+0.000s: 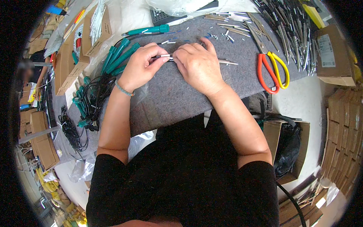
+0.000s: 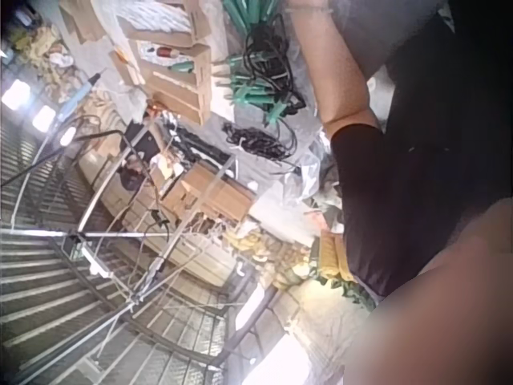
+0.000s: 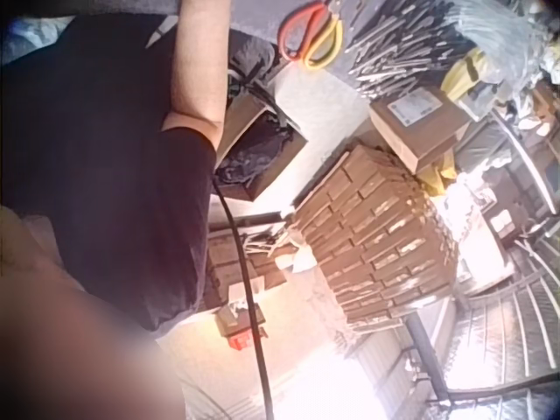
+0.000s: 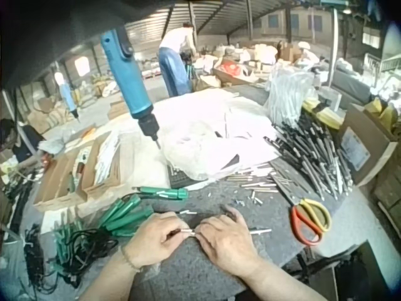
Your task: Assembling electronic probes by attaching wires and applying heat shrink tubing with a heat gun.
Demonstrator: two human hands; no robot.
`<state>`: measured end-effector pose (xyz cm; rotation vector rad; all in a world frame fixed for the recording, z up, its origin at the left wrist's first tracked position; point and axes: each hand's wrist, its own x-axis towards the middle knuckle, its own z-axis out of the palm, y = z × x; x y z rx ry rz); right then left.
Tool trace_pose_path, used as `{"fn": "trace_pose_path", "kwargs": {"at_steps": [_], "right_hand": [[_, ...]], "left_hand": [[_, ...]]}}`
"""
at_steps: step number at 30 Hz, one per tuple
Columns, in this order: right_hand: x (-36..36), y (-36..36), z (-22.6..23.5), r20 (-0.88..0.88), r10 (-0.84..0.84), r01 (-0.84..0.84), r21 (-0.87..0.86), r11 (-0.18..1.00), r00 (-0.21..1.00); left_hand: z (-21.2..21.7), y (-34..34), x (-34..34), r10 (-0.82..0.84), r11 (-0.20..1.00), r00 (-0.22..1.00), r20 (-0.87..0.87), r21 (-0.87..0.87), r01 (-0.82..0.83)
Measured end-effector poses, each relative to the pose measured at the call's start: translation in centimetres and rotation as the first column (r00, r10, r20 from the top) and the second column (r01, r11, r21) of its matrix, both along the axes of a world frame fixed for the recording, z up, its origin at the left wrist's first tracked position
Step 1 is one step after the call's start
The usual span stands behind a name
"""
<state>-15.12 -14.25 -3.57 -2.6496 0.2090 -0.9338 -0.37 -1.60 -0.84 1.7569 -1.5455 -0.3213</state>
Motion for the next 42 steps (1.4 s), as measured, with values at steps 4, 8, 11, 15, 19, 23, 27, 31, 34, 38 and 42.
{"fn": "trace_pose_path", "kwargs": {"at_steps": [4, 8, 11, 15, 19, 23, 27, 31, 34, 38, 42], "right_hand": [[0.0, 0.0, 0.1, -0.015, -0.003, 0.003, -0.012, 1.000, 1.000], [0.0, 0.0, 0.1, -0.011, -0.006, 0.005, -0.028, 1.000, 1.000], [-0.1, -0.2, 0.1, -0.016, 0.007, -0.007, 0.016, 1.000, 1.000], [-0.1, -0.1, 0.1, -0.024, 0.013, -0.010, 0.106, 0.994, 1.000], [0.0, -0.1, 0.3, -0.024, 0.003, 0.001, 0.175, 0.985, 1.000], [-0.1, -0.2, 0.5, -0.069, -0.013, 0.026, 0.199, 0.980, 0.998], [-0.1, -0.1, 0.5, -0.045, -0.020, 0.029, 0.205, 0.978, 0.999], [0.0, -0.1, 0.5, -0.061, -0.024, 0.037, 0.221, 0.975, 0.998], [0.1, -0.1, 0.6, -0.076, -0.030, 0.047, 0.226, 0.973, 0.997], [0.0, -0.3, 0.8, -0.085, 0.022, -0.006, 0.183, 0.983, 0.996], [0.2, -0.6, 0.1, 0.078, 0.099, -0.115, 0.233, 0.966, 0.992]], "left_hand": [[-0.3, -0.2, 0.4, -0.031, 1.000, 0.996, 0.081, 0.004, 0.031], [-0.6, -0.4, 0.6, -0.058, 0.998, 0.984, 0.171, -0.005, 0.060], [-0.6, -0.5, 0.2, -0.015, 1.000, 0.990, 0.140, -0.024, 0.018], [-0.7, -0.5, 0.3, 0.037, 0.997, 0.999, 0.011, 0.065, -0.038], [0.4, -0.4, 0.6, 0.052, 0.991, 0.993, -0.109, -0.118, -0.064], [2.4, 1.3, 0.9, -0.038, 0.993, 0.934, 0.354, -0.092, 0.075], [1.1, 1.0, 0.3, 0.077, 0.995, 0.816, 0.574, -0.099, -0.025], [0.2, 0.9, 0.5, 0.039, 0.999, 0.871, 0.489, -0.042, -0.021], [-0.3, 1.0, 0.3, 0.038, 0.999, 0.921, 0.388, 0.003, -0.043], [0.6, 0.9, 0.1, -0.037, 0.995, 0.993, 0.115, -0.092, 0.048], [0.2, 0.5, -0.4, -0.012, 0.989, 0.994, -0.108, -0.145, -0.004]]}}
